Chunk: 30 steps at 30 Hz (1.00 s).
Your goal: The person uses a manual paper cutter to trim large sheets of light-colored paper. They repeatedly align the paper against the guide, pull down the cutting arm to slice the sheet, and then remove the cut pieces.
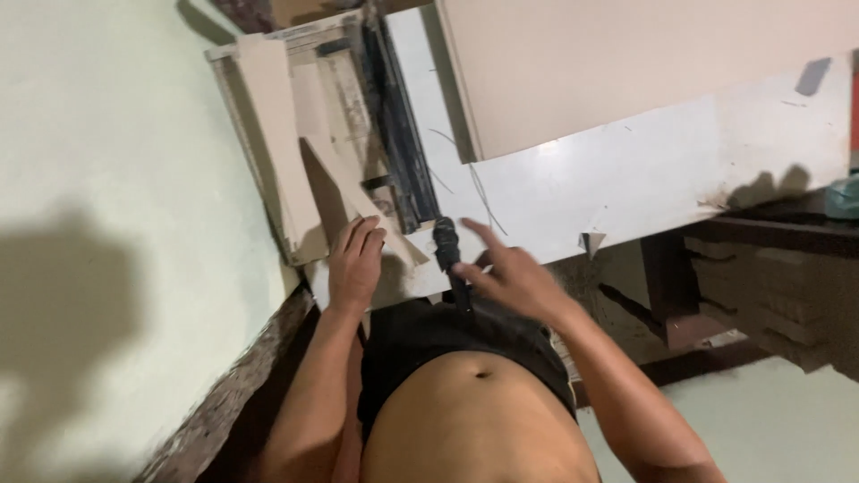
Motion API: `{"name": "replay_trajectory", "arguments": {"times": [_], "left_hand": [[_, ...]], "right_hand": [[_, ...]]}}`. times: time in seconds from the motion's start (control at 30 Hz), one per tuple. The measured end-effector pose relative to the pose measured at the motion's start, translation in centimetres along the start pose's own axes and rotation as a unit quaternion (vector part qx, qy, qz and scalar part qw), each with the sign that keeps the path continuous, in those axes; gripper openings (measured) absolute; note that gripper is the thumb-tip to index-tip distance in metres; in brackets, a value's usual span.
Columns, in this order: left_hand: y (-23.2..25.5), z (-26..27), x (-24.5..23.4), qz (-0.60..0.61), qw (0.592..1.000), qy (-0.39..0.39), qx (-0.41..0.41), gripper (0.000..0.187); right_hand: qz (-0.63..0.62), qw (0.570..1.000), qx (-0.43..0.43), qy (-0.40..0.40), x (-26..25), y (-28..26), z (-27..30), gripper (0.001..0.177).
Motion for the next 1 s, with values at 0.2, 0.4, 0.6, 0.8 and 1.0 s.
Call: {"name": "replay_trajectory", "arguments": {"times": [0.2, 0.4, 0.6, 0.8, 1.0], "left_hand": [[-4.2, 0.4, -4.5, 0.007, 0.946, 0.313, -0.080, 0.010], [-13.0, -4.5, -13.1, 0.233, 0.845, 0.449, -0.174, 0.023], [-21.4, -10.0, -9.1, 0.236, 0.860, 0.389, -0.229, 0.031], [-21.1, -9.3, -1.1, 0.156, 0.877, 0.081, -0.448, 0.095], [-16.5, -11.0, -2.7, 0.147, 0.849, -0.064, -0.503, 0.127]], "right_hand": [[-0.019, 0.995, 0.073, 0.068, -2.6, 2.9, 3.2, 0.071], [-0.041, 0.972, 0.173, 0.151, -1.9, 11.2, 6.5, 0.068], [-0.101, 0.930, 0.304, 0.181, 2.7, 20.5, 10.3, 0.075], [-0.321, 0.834, 0.362, 0.263, 10.2, 32.3, 14.8, 0.070], [-0.358, 0.798, 0.433, 0.217, 11.5, 28.3, 15.5, 0.064]]}}
Point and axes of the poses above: each hand's wrist, its own z-axis away from the middle knuckle, its own x-axis out of the palm, y = z × x, the point moved 5 cm from there along -z, towards the middle knuckle, and after that the axes turned 6 degrees about -y, right-handed, at the moved point
